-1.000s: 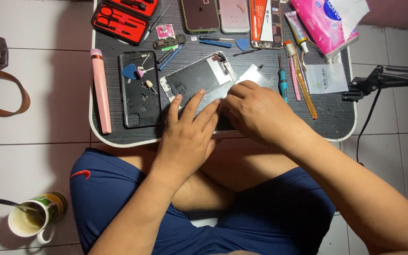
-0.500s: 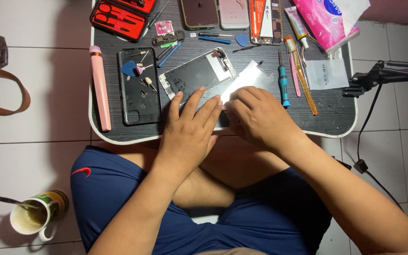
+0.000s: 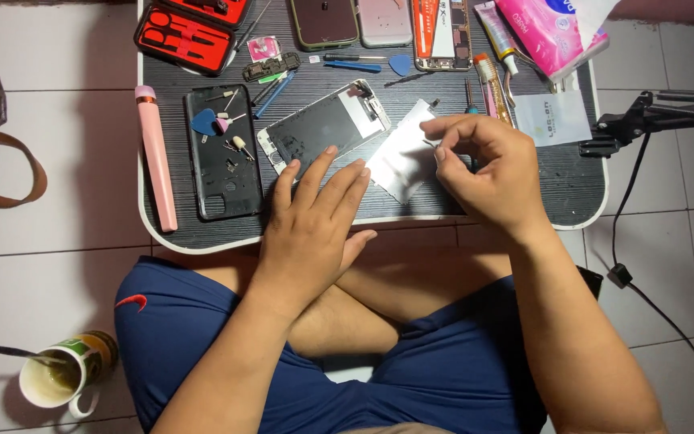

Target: Disassembling a smartphone and cleaning its internal components using a screwdriver and a brush.

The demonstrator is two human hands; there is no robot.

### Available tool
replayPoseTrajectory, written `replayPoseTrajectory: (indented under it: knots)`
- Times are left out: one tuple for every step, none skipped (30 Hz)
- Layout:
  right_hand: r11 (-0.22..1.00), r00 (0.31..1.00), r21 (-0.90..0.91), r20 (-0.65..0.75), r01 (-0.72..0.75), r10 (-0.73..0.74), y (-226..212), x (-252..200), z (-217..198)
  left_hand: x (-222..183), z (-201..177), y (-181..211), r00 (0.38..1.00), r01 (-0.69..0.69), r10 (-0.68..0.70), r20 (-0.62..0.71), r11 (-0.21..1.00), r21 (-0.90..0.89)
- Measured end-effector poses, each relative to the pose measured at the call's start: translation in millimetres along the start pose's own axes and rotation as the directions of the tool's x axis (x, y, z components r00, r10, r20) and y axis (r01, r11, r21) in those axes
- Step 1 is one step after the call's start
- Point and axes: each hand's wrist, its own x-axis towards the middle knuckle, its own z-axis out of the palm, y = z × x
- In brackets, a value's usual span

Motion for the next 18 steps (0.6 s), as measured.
replayPoseTrajectory:
  knots:
    - [1.0,1.0,0.009,0.0,0.002,-0.002,2.4,1.1,1.8,0.4,0.0,0.6,1.0,0.001,-0.001,0.004,1.0,0.008]
    - [0.993,0.997,0.096,0.016,-0.074,0.072,4.9,2.0,3.3,1.0,0.0,1.4,0.997,0.028,-0.032,-0.066,0.998,-0.059]
    - [0.972,0.989,0.183,0.038,-0.149,0.145,7.4,2.8,5.1,1.9,-0.3,1.8,0.989,0.048,-0.064,-0.133,0.991,-0.125]
    - [0.97,0.989,0.194,0.036,-0.147,0.143,-1.0,2.0,10.3,4.7,-0.4,3.5,0.99,0.047,-0.061,-0.127,0.992,-0.116]
    - [0.933,0.976,0.287,0.078,-0.218,0.204,-9.6,1.7,16.0,7.8,-0.9,4.3,0.973,0.058,-0.093,-0.213,0.984,-0.167]
    - [0.882,0.958,0.374,0.126,-0.287,0.258,-18.2,1.5,21.1,11.3,-1.3,5.1,0.947,0.062,-0.127,-0.296,0.974,-0.219]
    - [0.877,0.959,0.389,0.124,-0.282,0.254,-15.0,-3.4,25.1,14.9,-3.5,8.7,0.95,0.06,-0.12,-0.288,0.977,-0.206]
    - [0.784,0.929,0.498,0.192,-0.371,0.318,-11.8,-8.2,29.0,18.8,-5.5,12.4,0.933,0.07,-0.161,-0.323,0.959,-0.274]
    - [0.67,0.891,0.587,0.27,-0.453,0.366,-8.5,-11.7,32.5,23.4,-7.0,16.1,0.912,0.078,-0.205,-0.356,0.937,-0.341]
    - [0.664,0.893,0.598,0.271,-0.448,0.358,-11.0,-13.9,36.7,27.3,-11.3,19.4,0.914,0.078,-0.199,-0.353,0.942,-0.328]
    - [0.575,0.882,0.675,0.282,-0.463,0.378,-13.5,-18.1,39.2,31.5,-14.6,24.4,0.901,0.081,-0.232,-0.366,0.919,-0.385]
    - [0.477,0.869,0.743,0.296,-0.47,0.396,-16.1,-22.4,41.3,36.0,-17.7,29.9,0.887,0.081,-0.267,-0.377,0.894,-0.441]
    - [0.475,0.873,0.75,0.288,-0.461,0.393,-17.8,-22.3,40.1,38.7,-17.6,32.2,0.89,0.074,-0.256,-0.376,0.897,-0.436]
    - [0.431,0.861,0.767,0.307,-0.476,0.405,-19.7,-22.2,38.8,41.3,-17.5,34.6,0.885,0.089,-0.28,-0.373,0.886,-0.454]
    - [0.387,0.848,0.781,0.328,-0.491,0.415,-21.3,-22.8,37.1,43.5,-17.2,38.0,0.878,0.107,-0.306,-0.369,0.875,-0.472]
    - [0.384,0.852,0.786,0.324,-0.485,0.412,-17.2,-22.6,33.5,47.7,-17.3,40.7,0.881,0.102,-0.298,-0.368,0.878,-0.468]
    - [0.334,0.837,0.797,0.353,-0.503,0.417,-13.9,-23.2,31.2,50.5,-18.6,43.3,0.877,0.113,-0.307,-0.369,0.879,-0.464]
    - [0.283,0.823,0.806,0.382,-0.519,0.42,-11.0,-23.9,29.3,52.8,-20.2,45.9,0.874,0.123,-0.316,-0.37,0.879,-0.46]
